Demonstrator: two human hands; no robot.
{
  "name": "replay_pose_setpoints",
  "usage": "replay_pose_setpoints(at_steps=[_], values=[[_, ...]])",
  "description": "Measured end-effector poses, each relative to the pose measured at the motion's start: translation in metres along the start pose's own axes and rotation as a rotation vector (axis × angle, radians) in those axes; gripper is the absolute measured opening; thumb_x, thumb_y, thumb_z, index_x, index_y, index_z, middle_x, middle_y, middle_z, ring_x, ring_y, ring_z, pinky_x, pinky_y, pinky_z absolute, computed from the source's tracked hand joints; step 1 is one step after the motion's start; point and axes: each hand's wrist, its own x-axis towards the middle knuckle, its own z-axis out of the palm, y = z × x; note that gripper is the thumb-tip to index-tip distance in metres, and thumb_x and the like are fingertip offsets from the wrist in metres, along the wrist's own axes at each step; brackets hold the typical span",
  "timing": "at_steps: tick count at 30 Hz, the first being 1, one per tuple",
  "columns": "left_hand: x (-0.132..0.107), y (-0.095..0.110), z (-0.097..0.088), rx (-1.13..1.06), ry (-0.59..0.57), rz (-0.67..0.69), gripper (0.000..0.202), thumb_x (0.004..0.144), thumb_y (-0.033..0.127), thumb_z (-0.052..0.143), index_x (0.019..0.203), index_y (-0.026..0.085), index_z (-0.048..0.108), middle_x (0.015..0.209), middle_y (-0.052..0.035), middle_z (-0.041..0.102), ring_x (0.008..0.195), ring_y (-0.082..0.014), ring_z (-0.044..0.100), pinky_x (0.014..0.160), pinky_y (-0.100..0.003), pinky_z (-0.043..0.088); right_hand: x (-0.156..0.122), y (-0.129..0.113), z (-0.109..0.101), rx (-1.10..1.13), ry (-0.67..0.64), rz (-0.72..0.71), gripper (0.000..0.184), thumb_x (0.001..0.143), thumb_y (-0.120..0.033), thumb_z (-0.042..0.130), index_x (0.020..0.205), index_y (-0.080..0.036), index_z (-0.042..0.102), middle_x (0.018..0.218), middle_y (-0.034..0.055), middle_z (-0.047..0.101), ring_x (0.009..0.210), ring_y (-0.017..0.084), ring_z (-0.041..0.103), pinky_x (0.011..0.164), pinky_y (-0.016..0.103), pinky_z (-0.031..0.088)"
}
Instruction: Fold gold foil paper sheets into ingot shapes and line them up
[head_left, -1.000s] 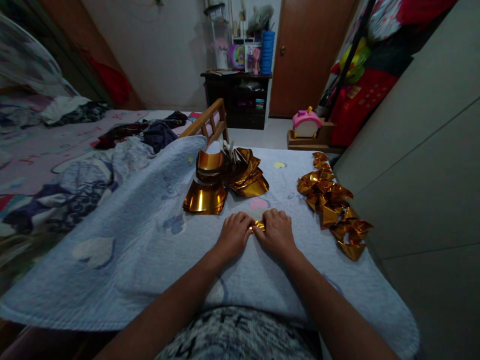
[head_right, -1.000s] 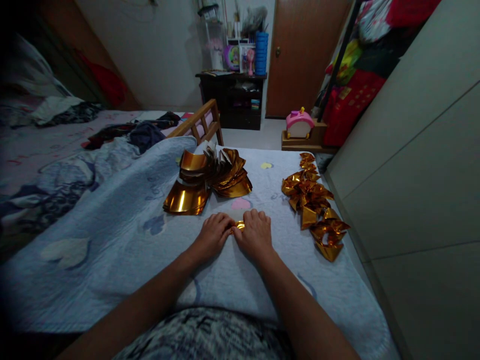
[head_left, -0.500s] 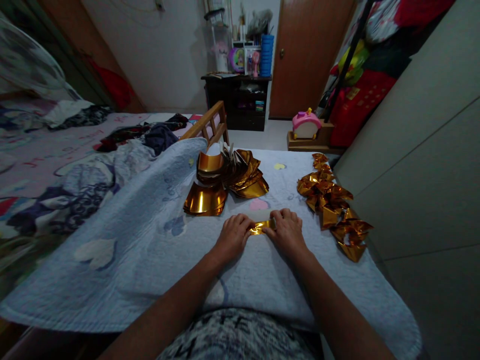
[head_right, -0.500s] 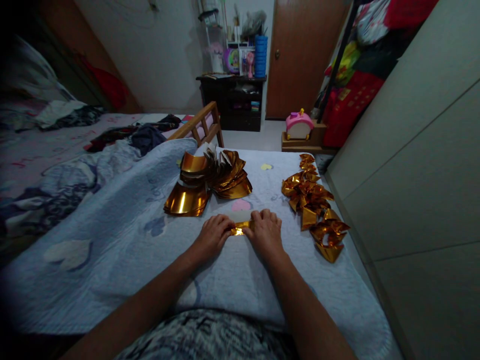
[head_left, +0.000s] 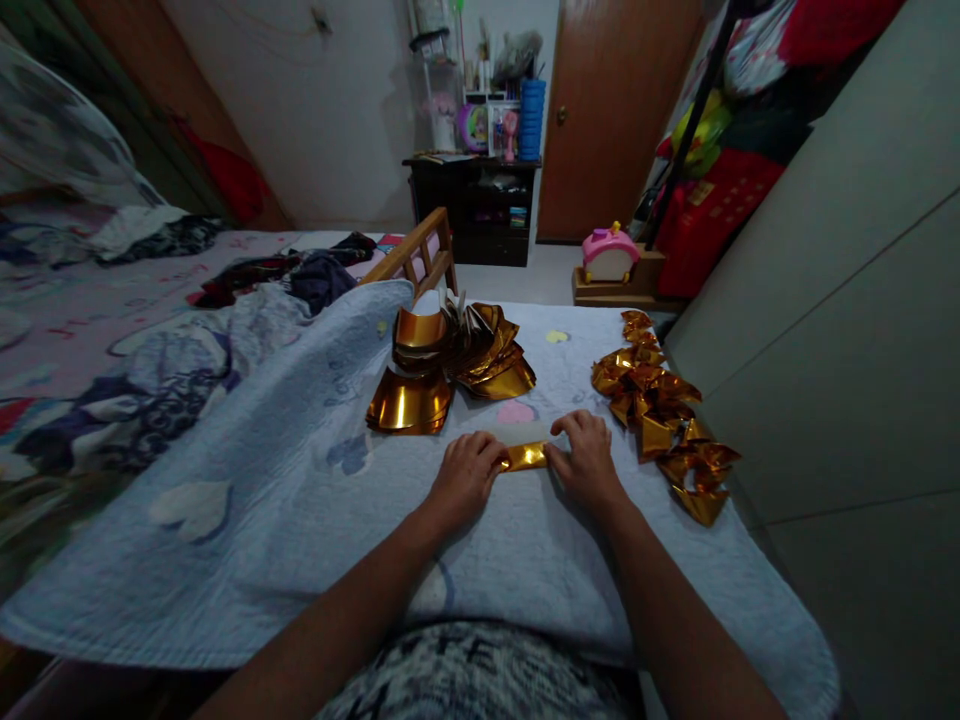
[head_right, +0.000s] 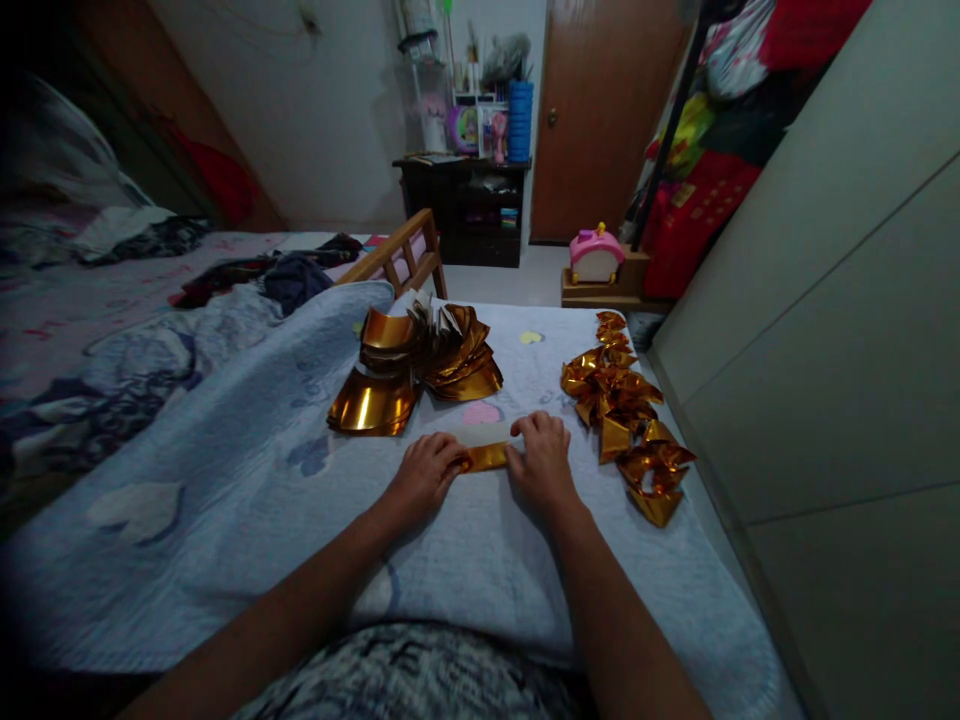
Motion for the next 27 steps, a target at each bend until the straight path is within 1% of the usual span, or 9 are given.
replay_pose_setpoints(at_steps=[3,5,7,10,13,15,17,20,27], values=[[-0.001,0.000,0.001,0.021,0.020,0.011,0.019,0.097,0.022,0.055,0.111,0.025,0.067,0.114,-0.0062,0.062,0.104,-0.0234,0.053,0.092,-0.039,0.042,0.001,-0.010,0.005,0.073,-0.103,-0.145,0.008,0.091,-0.020,0.058,0.094,-0.019,0.065,0.101,0.0063,0.061,0.099,0.022,0.050,0.086,0.033,0.034],[-0.002,0.001,0.001,0.039,0.040,0.030,0.020,0.098,0.023,0.054,0.111,0.025,0.068,0.111,-0.0063,0.063,0.102,-0.0234,0.053,0.091,-0.039,0.042,0.002,-0.016,0.010,0.060,-0.175,-0.180,0.010,0.093,-0.020,0.057,0.093,-0.020,0.066,0.099,0.0054,0.062,0.096,0.021,0.051,0.084,0.032,0.033],[-0.003,0.001,0.002,0.071,0.061,0.071,0.020,0.098,0.024,0.054,0.113,0.026,0.068,0.109,-0.0060,0.065,0.102,-0.0235,0.055,0.093,-0.040,0.042,0.003,-0.019,0.013,0.024,-0.218,-0.169,0.010,0.093,-0.020,0.057,0.093,-0.021,0.068,0.100,0.0051,0.064,0.096,0.021,0.051,0.081,0.033,0.032],[-0.005,0.004,0.002,0.130,0.070,0.194,0.023,0.099,0.023,0.053,0.117,0.027,0.066,0.117,-0.0051,0.069,0.112,-0.0240,0.057,0.104,-0.045,0.037,0.004,-0.021,0.016,-0.026,-0.238,-0.142,0.010,0.094,-0.021,0.058,0.094,-0.021,0.069,0.101,0.0052,0.064,0.096,0.022,0.051,0.079,0.033,0.030],[-0.008,0.006,0.003,0.150,0.021,0.336,0.028,0.100,0.019,0.051,0.125,0.025,0.063,0.130,-0.0051,0.067,0.124,-0.0232,0.056,0.113,-0.046,0.033,0.005,-0.020,0.016,-0.045,-0.246,-0.140,0.011,0.096,-0.023,0.058,0.095,-0.021,0.069,0.101,0.0052,0.064,0.096,0.022,0.051,0.078,0.033,0.029],[-0.012,0.006,0.002,0.164,-0.019,0.374,0.032,0.100,0.021,0.053,0.130,0.021,0.060,0.137,-0.0073,0.064,0.129,-0.0241,0.055,0.113,-0.044,0.035,0.005,-0.020,0.016,-0.045,-0.247,-0.143,0.012,0.096,-0.024,0.058,0.096,-0.022,0.069,0.101,0.0051,0.064,0.095,0.022,0.051,0.077,0.033,0.029],[-0.017,0.005,0.001,0.197,-0.052,0.368,0.039,0.098,0.027,0.056,0.136,0.018,0.057,0.144,-0.0106,0.060,0.134,-0.0270,0.053,0.113,-0.045,0.037,0.005,-0.019,0.017,-0.046,-0.247,-0.146,0.012,0.097,-0.025,0.058,0.096,-0.022,0.069,0.101,0.0052,0.064,0.095,0.021,0.051,0.077,0.033,0.028],[-0.025,0.001,-0.003,0.231,-0.071,0.358,0.047,0.097,0.032,0.058,0.141,0.017,0.052,0.150,-0.0108,0.055,0.139,-0.0280,0.049,0.114,-0.044,0.037,0.005,-0.019,0.017,-0.047,-0.245,-0.146,0.013,0.097,-0.025,0.057,0.096,-0.022,0.069,0.101,0.0052,0.064,0.094,0.021,0.050,0.076,0.032,0.028],[-0.039,-0.010,-0.007,0.336,-0.031,0.294,0.039,0.099,0.031,0.054,0.136,0.019,0.057,0.145,-0.0097,0.059,0.134,-0.0282,0.054,0.109,-0.047,0.041,0.006,-0.019,0.018,-0.036,-0.252,-0.143,0.014,0.098,-0.025,0.056,0.096,-0.022,0.070,0.101,0.0053,0.064,0.093,0.021,0.050,0.075,0.032,0.026]])
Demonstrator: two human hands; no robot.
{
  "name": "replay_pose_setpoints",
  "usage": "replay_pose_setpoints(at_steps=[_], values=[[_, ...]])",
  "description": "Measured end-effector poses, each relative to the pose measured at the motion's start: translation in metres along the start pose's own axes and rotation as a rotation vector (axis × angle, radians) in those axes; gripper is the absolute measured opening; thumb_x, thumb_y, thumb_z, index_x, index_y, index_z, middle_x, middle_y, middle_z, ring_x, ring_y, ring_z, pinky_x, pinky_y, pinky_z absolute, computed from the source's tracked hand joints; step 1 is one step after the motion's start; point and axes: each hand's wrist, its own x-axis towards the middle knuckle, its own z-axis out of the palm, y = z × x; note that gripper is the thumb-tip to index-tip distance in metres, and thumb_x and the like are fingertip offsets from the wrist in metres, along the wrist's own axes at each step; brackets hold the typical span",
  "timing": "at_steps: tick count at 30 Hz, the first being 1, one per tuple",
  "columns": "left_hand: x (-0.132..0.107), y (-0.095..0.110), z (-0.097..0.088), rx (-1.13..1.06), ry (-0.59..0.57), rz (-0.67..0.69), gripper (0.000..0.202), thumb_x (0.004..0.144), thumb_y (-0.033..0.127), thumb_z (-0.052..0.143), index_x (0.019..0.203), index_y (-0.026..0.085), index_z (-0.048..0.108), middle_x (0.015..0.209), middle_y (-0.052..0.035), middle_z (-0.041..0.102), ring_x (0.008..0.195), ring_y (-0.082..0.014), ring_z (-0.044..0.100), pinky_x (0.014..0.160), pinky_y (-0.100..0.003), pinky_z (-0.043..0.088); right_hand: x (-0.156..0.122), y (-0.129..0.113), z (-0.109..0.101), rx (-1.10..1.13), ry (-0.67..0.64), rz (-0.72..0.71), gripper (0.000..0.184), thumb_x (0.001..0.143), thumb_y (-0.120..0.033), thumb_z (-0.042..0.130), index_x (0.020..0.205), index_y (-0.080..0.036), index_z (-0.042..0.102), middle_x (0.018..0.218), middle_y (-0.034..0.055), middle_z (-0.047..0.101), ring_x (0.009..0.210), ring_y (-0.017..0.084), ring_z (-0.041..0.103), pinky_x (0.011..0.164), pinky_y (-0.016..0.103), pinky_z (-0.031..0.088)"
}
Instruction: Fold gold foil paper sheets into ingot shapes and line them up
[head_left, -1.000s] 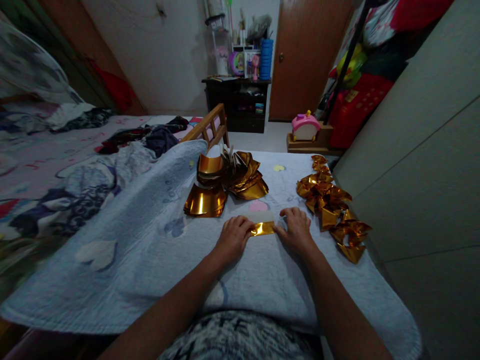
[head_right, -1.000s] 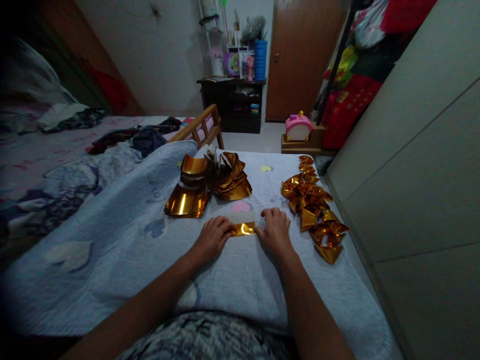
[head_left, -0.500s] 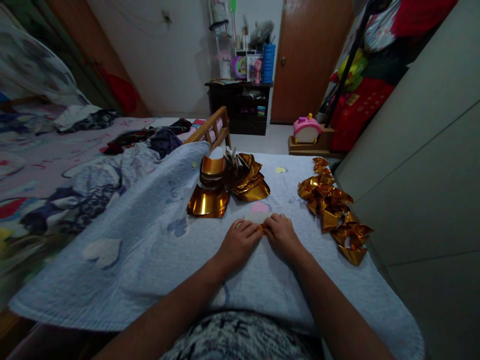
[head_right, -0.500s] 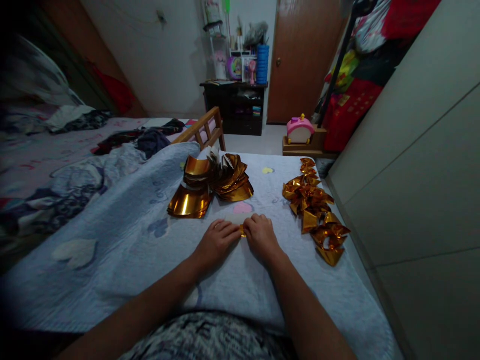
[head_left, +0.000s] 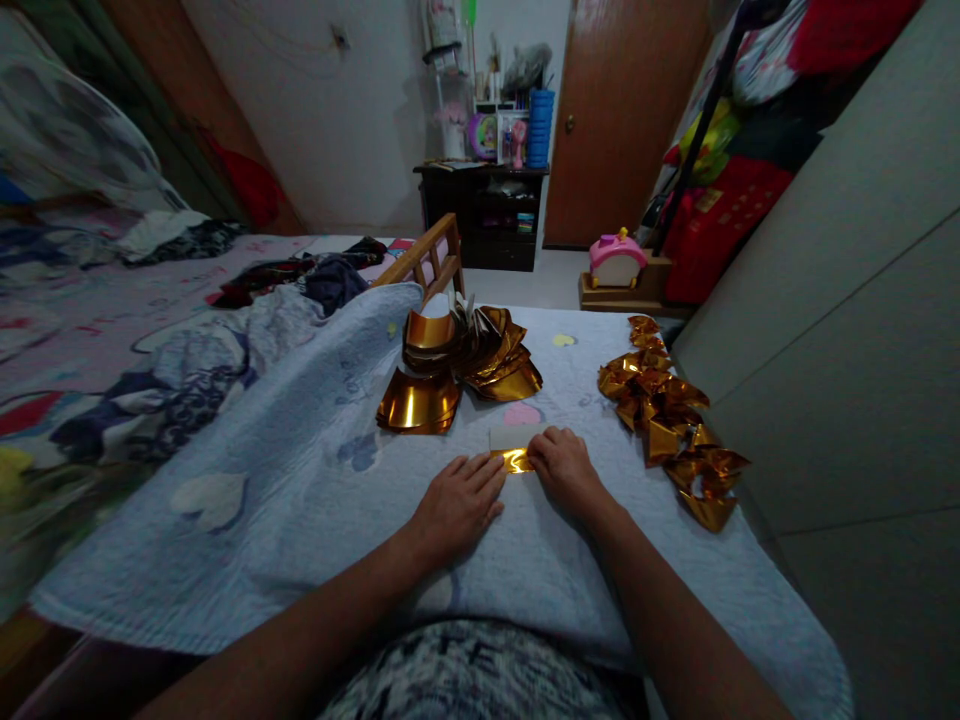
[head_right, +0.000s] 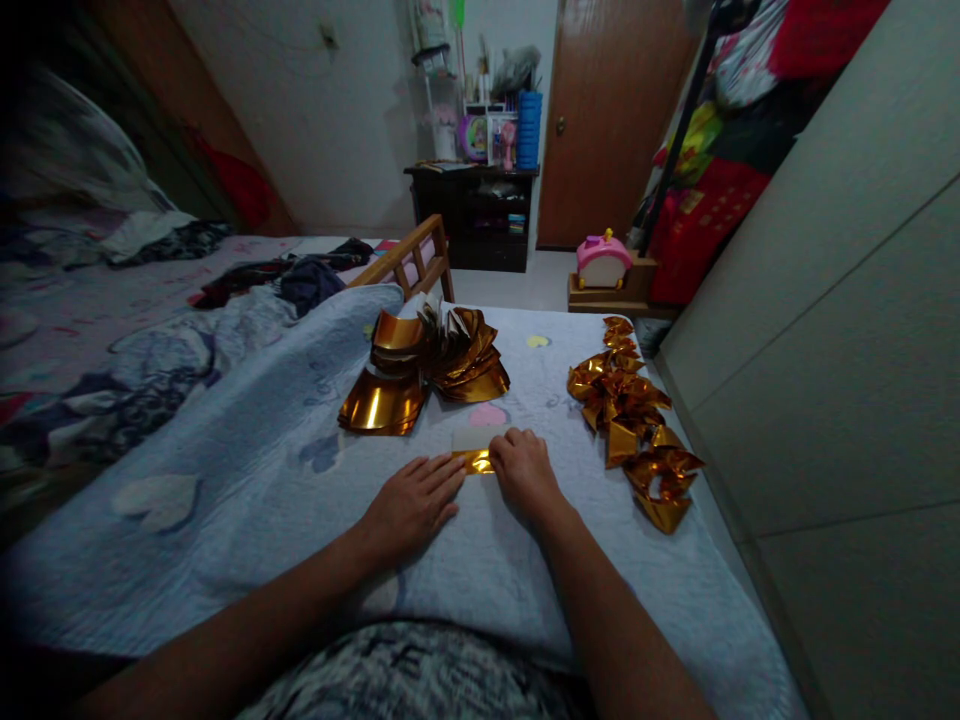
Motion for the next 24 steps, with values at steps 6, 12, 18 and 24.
replay_pose_setpoints(at_steps=[6,12,18,24], values=[[-0.006,-0.006,-0.005,-0.043,0.027,-0.055,0.033,0.098,0.027,0.053,0.128,0.017,0.063,0.138,-0.0116,0.064,0.127,-0.0278,0.059,0.106,-0.046,0.044,0.000,0.002,0.002,0.017,0.002,-0.016,0.013,0.098,-0.025,0.057,0.096,-0.021,0.069,0.102,0.0062,0.064,0.094,0.023,0.050,0.076,0.033,0.027],[0.018,-0.005,-0.009,-0.232,0.110,-0.334,0.055,0.091,0.030,0.061,0.141,0.013,0.047,0.135,-0.0173,0.062,0.123,-0.0310,0.058,0.104,-0.047,0.046,0.000,0.005,0.003,0.072,0.027,-0.028,0.008,0.094,-0.020,0.060,0.094,-0.021,0.068,0.101,0.0062,0.064,0.095,0.023,0.050,0.077,0.033,0.028],[0.054,-0.006,0.003,-0.351,0.183,-0.475,0.086,0.077,0.028,0.073,0.151,0.013,0.032,0.130,-0.0176,0.060,0.120,-0.0342,0.055,0.104,-0.050,0.043,0.000,0.012,0.006,0.157,0.076,-0.065,0.009,0.090,-0.014,0.058,0.088,-0.019,0.066,0.096,0.0054,0.065,0.093,0.022,0.052,0.078,0.033,0.030],[0.060,-0.005,0.010,-0.645,0.251,-0.462,0.097,0.072,0.014,0.070,0.156,0.016,0.021,0.128,-0.0146,0.061,0.114,-0.0294,0.059,0.101,-0.045,0.047,0.001,0.017,0.010,0.274,0.178,-0.064,0.010,0.083,-0.014,0.059,0.091,-0.019,0.061,0.092,0.0063,0.062,0.090,0.023,0.053,0.081,0.034,0.038]])
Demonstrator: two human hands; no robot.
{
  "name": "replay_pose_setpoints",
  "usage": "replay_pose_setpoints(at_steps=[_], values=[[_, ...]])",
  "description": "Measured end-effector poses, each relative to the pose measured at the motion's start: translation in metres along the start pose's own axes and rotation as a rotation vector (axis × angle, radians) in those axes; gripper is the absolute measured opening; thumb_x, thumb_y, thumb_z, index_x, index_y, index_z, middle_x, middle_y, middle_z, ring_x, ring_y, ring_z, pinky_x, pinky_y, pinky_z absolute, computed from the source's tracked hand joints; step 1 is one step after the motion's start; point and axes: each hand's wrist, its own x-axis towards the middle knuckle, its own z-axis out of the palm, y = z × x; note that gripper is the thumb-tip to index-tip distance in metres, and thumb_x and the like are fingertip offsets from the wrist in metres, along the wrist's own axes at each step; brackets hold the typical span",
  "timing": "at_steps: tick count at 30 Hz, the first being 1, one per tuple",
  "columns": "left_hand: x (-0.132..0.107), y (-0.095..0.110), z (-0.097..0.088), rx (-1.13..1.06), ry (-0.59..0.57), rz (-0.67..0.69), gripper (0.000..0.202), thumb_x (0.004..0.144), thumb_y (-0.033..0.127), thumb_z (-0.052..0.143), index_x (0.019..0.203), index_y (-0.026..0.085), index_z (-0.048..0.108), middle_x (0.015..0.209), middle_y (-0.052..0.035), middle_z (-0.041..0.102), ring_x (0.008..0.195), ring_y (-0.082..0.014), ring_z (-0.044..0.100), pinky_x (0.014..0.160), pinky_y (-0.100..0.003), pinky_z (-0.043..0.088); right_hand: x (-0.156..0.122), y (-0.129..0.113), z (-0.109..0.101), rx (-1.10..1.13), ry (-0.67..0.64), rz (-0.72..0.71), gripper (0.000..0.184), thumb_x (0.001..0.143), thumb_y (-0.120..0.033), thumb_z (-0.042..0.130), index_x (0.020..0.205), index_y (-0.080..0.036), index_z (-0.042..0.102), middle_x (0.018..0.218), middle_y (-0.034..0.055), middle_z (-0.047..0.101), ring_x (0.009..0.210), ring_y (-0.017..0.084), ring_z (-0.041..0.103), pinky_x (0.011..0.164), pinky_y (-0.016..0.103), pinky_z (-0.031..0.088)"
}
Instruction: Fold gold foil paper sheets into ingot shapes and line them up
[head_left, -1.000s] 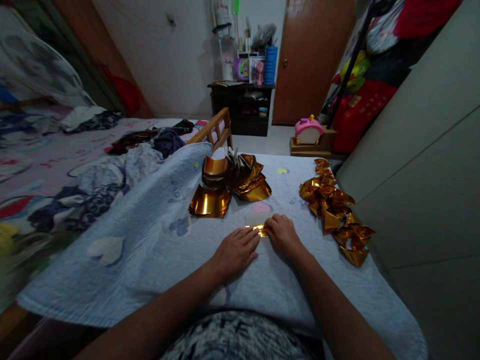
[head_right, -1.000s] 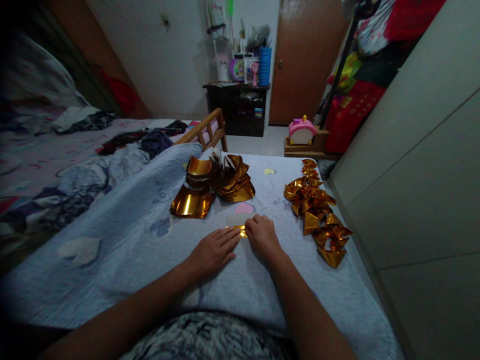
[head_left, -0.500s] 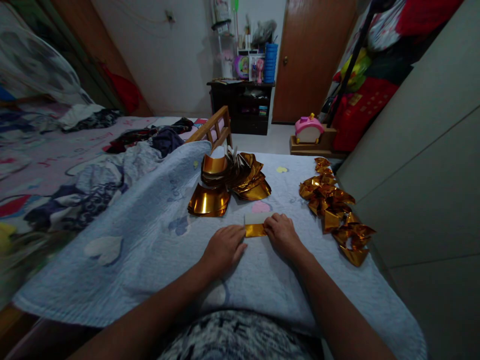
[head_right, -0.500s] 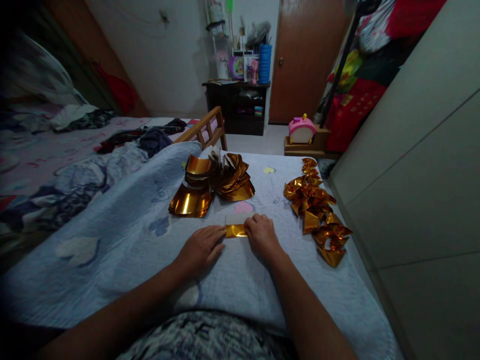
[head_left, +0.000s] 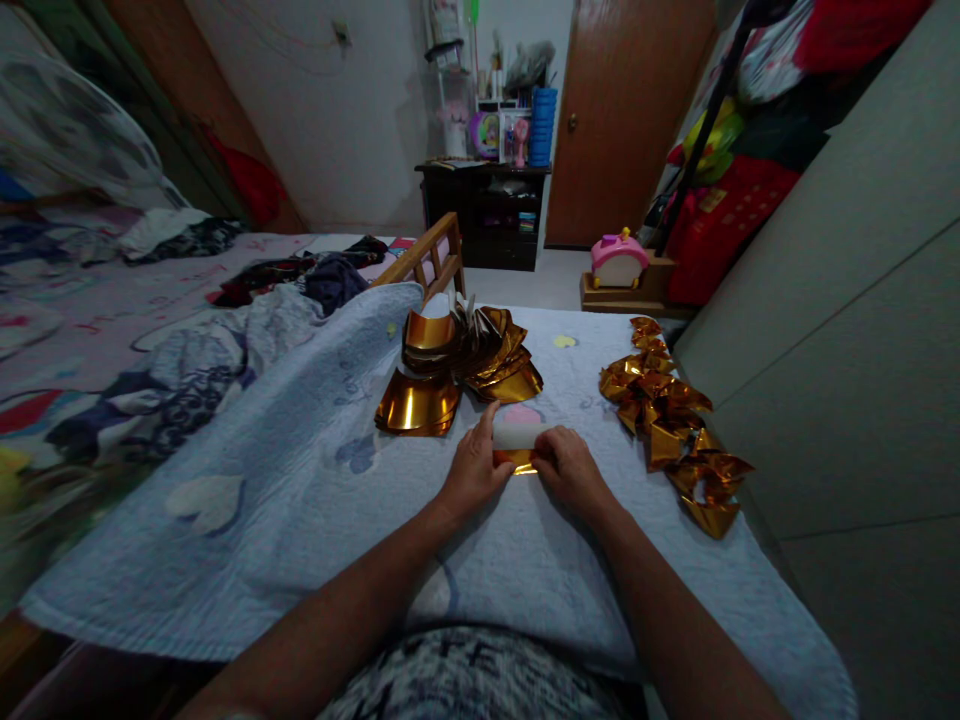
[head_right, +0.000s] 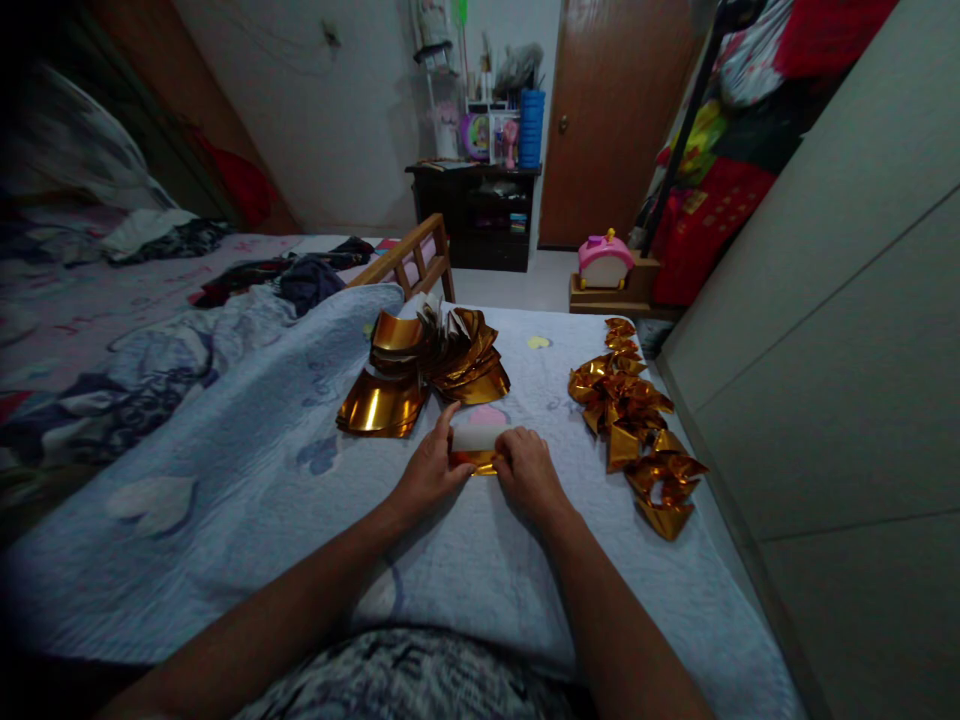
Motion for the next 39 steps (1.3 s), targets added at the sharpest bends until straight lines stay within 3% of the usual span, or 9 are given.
replay_pose_setpoints(at_steps=[4,8,11,15,19,26,33,39], values=[[-0.005,0.004,-0.001,-0.161,-0.003,-0.005,0.097,0.073,0.009,0.066,0.157,0.023,0.019,0.137,-0.0131,0.057,0.113,-0.0263,0.061,0.097,-0.039,0.049,-0.002,0.000,0.001,-0.030,0.121,0.059,0.037,0.077,-0.019,0.063,0.114,-0.018,0.059,0.107,0.0119,0.061,0.100,0.029,0.052,0.087,0.042,0.043],[-0.006,0.005,-0.003,-0.281,-0.035,-0.042,0.097,0.074,0.009,0.065,0.158,0.022,0.018,0.112,-0.0071,0.065,0.093,-0.0206,0.065,0.086,-0.033,0.051,-0.004,0.004,0.003,0.016,0.210,0.130,0.073,0.071,-0.024,0.069,0.139,-0.016,0.044,0.126,0.0167,0.058,0.114,0.035,0.050,0.098,0.052,0.041],[-0.005,0.003,-0.005,-0.385,-0.029,-0.049,0.094,0.075,0.011,0.065,0.157,0.021,0.021,0.105,-0.0048,0.065,0.086,-0.0169,0.064,0.083,-0.029,0.051,-0.003,0.007,0.002,0.230,0.221,0.175,0.085,0.071,-0.028,0.071,0.147,-0.019,0.035,0.124,0.0144,0.061,0.114,0.032,0.054,0.101,0.051,0.042],[-0.004,-0.002,-0.004,-0.589,-0.055,-0.079,0.090,0.075,0.015,0.069,0.155,0.021,0.027,0.109,-0.0058,0.064,0.088,-0.0160,0.063,0.083,-0.027,0.051,0.001,0.003,-0.004,0.601,0.060,0.252,0.059,0.076,-0.032,0.068,0.131,-0.019,0.051,0.107,0.0083,0.068,0.095,0.024,0.065,0.088,0.040,0.050],[-0.004,0.000,-0.004,-0.771,-0.115,-0.135,0.086,0.073,0.020,0.076,0.149,0.020,0.036,0.115,-0.0072,0.063,0.093,-0.0168,0.063,0.083,-0.026,0.052,0.003,-0.005,-0.011,0.813,-0.050,0.273,0.035,0.079,-0.034,0.068,0.109,-0.017,0.065,0.100,0.0059,0.071,0.091,0.022,0.066,0.084,0.035,0.050],[-0.003,0.002,-0.007,-0.962,-0.196,-0.163,0.059,0.069,0.033,0.085,0.120,0.013,0.062,0.110,-0.0105,0.070,0.099,-0.0235,0.066,0.092,-0.036,0.053,0.003,-0.012,-0.017,1.028,-0.022,0.348,0.032,0.077,-0.039,0.073,0.103,-0.020,0.068,0.085,0.0005,0.069,0.072,0.016,0.061,0.064,0.026,0.047],[-0.001,0.002,-0.010,-0.994,-0.154,-0.182,0.054,0.069,0.033,0.086,0.114,0.014,0.065,0.104,-0.0084,0.072,0.097,-0.0217,0.066,0.091,-0.034,0.052,0.003,-0.012,-0.016,1.054,-0.030,0.366,0.032,0.076,-0.037,0.074,0.104,-0.021,0.069,0.091,0.0013,0.071,0.080,0.018,0.064,0.072,0.029,0.050],[-0.003,0.002,-0.008,-0.903,-0.253,-0.157,0.049,0.071,0.032,0.083,0.113,0.013,0.065,0.096,-0.0055,0.069,0.086,-0.0182,0.064,0.080,-0.028,0.051,0.001,-0.012,-0.019,1.065,-0.051,0.390,0.032,0.077,-0.038,0.075,0.103,-0.020,0.070,0.089,0.0013,0.071,0.078,0.017,0.064,0.071,0.028,0.048]])
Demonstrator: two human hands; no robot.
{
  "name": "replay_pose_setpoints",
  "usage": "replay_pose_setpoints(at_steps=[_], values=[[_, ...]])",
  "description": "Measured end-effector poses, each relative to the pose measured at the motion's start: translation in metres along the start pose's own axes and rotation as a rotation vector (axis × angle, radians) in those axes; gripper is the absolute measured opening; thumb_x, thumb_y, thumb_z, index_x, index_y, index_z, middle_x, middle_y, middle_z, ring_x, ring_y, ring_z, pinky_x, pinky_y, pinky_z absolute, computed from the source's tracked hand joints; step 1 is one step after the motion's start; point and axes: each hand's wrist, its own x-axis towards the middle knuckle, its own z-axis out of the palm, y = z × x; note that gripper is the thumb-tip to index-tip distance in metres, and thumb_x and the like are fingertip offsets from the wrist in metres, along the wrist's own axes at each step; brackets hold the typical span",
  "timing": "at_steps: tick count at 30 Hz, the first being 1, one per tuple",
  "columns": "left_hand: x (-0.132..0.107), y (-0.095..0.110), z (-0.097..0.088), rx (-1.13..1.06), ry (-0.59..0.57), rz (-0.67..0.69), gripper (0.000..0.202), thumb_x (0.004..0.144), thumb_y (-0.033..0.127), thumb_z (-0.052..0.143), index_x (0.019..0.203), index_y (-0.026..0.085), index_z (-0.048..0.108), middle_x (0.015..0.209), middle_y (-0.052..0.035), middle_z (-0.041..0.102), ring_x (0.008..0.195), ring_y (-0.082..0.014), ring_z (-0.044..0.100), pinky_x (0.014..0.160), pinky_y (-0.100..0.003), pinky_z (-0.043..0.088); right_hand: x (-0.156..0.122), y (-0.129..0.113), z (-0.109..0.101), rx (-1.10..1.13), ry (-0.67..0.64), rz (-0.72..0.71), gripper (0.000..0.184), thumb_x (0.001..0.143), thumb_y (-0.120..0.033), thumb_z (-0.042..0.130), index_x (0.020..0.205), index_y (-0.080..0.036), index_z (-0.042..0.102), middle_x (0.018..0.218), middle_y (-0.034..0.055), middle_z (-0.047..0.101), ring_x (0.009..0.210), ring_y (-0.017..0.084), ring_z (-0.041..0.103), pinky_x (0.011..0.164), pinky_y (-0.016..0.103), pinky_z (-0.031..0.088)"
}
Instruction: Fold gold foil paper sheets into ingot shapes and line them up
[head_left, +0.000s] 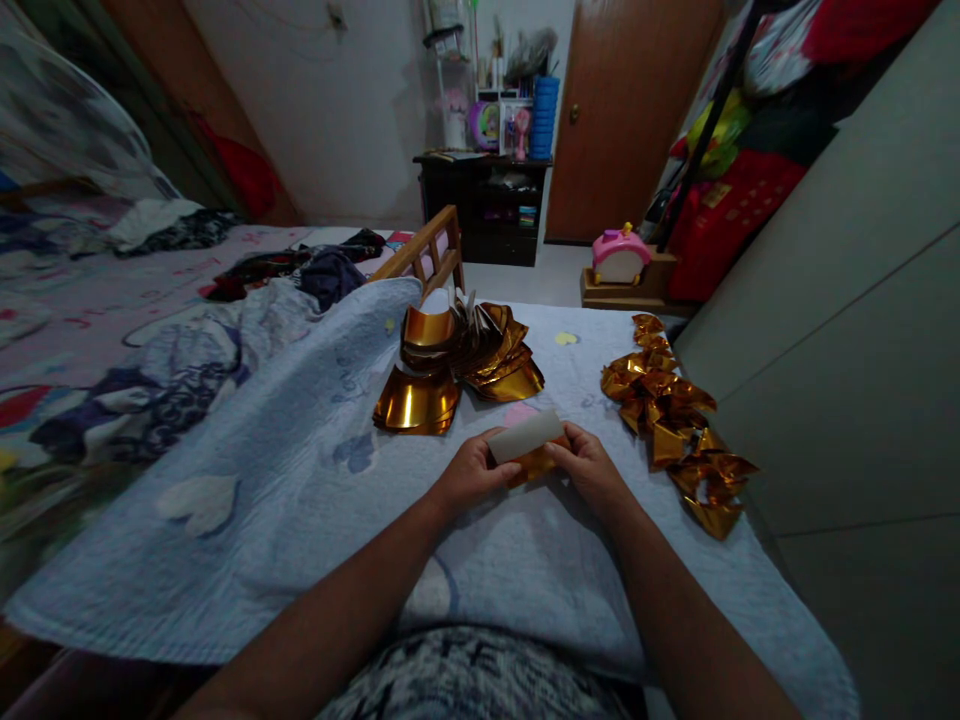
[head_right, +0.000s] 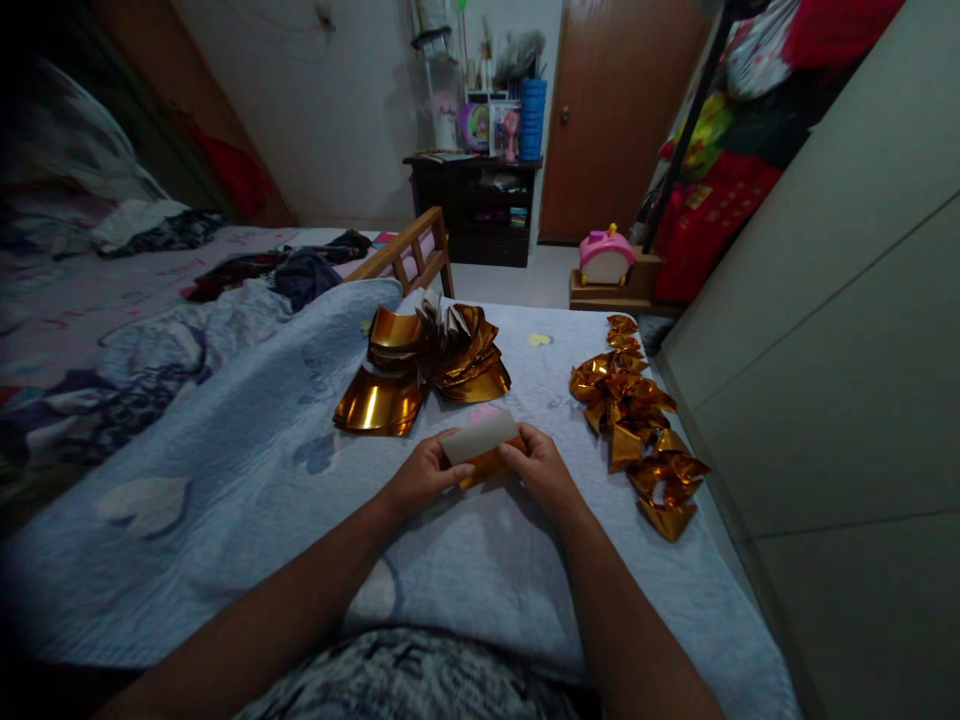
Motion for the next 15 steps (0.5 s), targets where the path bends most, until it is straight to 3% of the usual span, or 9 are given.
replay_pose_setpoints(at_steps=[10,15], values=[[-0.0020,0.0017,-0.0026,0.088,-0.076,-0.022,0.043,0.075,0.046,0.079,0.097,0.011,0.067,0.077,-0.0016,0.062,0.068,-0.0132,0.056,0.063,-0.023,0.043,0.0041,0.0072,0.0009,0.002,0.021,-0.007,0.033,0.075,-0.041,0.078,0.099,-0.020,0.070,0.088,0.0022,0.072,0.078,0.019,0.066,0.072,0.030,0.051],[-0.0010,0.0040,-0.0012,0.071,-0.041,-0.017,0.044,0.074,0.046,0.080,0.099,0.012,0.069,0.082,-0.0040,0.068,0.074,-0.0168,0.062,0.069,-0.026,0.048,0.0026,0.0035,0.0035,0.047,0.002,0.002,0.036,0.075,-0.040,0.078,0.104,-0.022,0.066,0.094,0.0025,0.072,0.083,0.020,0.067,0.076,0.031,0.053]])
